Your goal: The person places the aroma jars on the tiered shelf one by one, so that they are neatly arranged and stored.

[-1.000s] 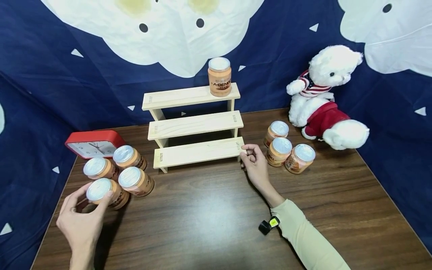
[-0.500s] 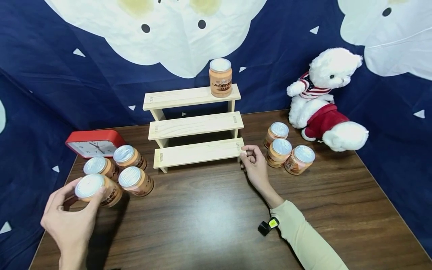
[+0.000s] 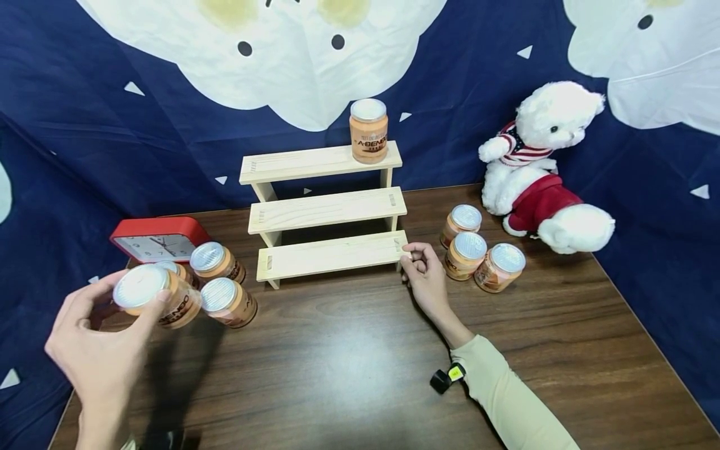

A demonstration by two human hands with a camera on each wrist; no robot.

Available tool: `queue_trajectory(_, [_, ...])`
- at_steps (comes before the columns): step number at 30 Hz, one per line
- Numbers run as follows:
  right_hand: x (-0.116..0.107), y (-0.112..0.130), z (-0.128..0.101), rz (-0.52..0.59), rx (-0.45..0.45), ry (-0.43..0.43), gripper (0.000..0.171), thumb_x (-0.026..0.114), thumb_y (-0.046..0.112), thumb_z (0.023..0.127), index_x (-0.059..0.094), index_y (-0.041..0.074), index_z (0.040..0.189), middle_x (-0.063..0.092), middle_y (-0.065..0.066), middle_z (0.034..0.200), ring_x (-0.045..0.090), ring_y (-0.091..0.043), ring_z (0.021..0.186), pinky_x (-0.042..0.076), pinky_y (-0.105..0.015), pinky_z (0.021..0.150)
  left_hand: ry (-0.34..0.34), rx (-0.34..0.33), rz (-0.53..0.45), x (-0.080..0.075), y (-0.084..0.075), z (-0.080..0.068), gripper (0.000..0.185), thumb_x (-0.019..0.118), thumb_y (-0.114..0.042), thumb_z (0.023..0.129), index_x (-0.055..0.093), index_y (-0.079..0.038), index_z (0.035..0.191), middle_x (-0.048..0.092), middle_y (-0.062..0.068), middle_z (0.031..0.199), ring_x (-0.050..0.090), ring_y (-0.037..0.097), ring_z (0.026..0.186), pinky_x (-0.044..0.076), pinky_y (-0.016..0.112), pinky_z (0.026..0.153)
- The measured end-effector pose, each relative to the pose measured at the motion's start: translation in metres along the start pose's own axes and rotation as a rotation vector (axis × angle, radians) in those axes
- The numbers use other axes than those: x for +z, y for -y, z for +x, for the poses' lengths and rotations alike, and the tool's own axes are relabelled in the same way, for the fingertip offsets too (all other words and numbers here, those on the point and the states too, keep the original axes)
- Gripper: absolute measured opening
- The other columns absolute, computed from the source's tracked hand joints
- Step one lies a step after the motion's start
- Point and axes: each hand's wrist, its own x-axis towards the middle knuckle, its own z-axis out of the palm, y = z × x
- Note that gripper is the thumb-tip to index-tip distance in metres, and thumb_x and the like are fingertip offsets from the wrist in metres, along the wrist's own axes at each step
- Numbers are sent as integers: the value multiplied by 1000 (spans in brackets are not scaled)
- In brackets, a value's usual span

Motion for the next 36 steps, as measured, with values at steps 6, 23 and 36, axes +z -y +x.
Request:
queue_trajectory(6, [0,0,0,0,-7,0,21,64,-8,107,60,-13,127,61,-8,90,60,-11,64,49,-18,54,17,-7,-68,5,-13,9,60,105,-11,69,85,-9,125,69,-24,108,67,-2,94,51,11,83])
queue_trajectory(23, [-1,-1,-1,-9,-16,1,22,64,-7,107,60,-12,128,61,-5,91,61,-12,64,49,-19,55,110,-26,-219,56,-51,25,54,104,-8,71,85,-7,122,73,-16,109,66,3,98,48,14,75])
queue_trajectory(36, [-1,0,0,-10,-12,5,21,64,-7,108,60,-12,128,61,-3,90,60,-11,64,49,-19,56,218,-30,-436,104,-81,33,53,104,-18,76,84,-10,125,71,-11,110,67,13,96,53,25,78])
